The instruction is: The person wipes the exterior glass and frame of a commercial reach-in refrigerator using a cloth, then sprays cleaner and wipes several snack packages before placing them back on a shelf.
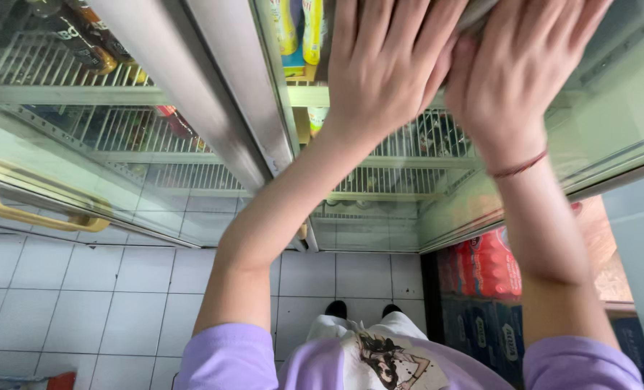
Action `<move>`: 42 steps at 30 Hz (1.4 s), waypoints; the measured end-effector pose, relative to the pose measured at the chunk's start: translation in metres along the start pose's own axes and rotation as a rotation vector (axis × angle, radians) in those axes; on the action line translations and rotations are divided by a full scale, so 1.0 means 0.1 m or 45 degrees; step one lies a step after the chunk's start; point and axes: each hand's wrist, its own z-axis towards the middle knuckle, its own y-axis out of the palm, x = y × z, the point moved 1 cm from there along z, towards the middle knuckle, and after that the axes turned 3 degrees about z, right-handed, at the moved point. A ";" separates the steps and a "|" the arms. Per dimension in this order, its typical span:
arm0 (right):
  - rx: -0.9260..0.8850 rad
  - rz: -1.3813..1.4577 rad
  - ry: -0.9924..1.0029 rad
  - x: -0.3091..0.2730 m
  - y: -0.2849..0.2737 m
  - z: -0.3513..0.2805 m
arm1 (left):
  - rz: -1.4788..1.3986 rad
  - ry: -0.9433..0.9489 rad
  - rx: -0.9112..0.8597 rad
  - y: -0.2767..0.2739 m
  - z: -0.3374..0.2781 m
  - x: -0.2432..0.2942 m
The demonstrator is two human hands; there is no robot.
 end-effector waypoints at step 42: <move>-0.376 0.076 0.167 1.09 0.32 -2.85 | -0.091 -0.036 -0.068 1.54 -1.74 2.13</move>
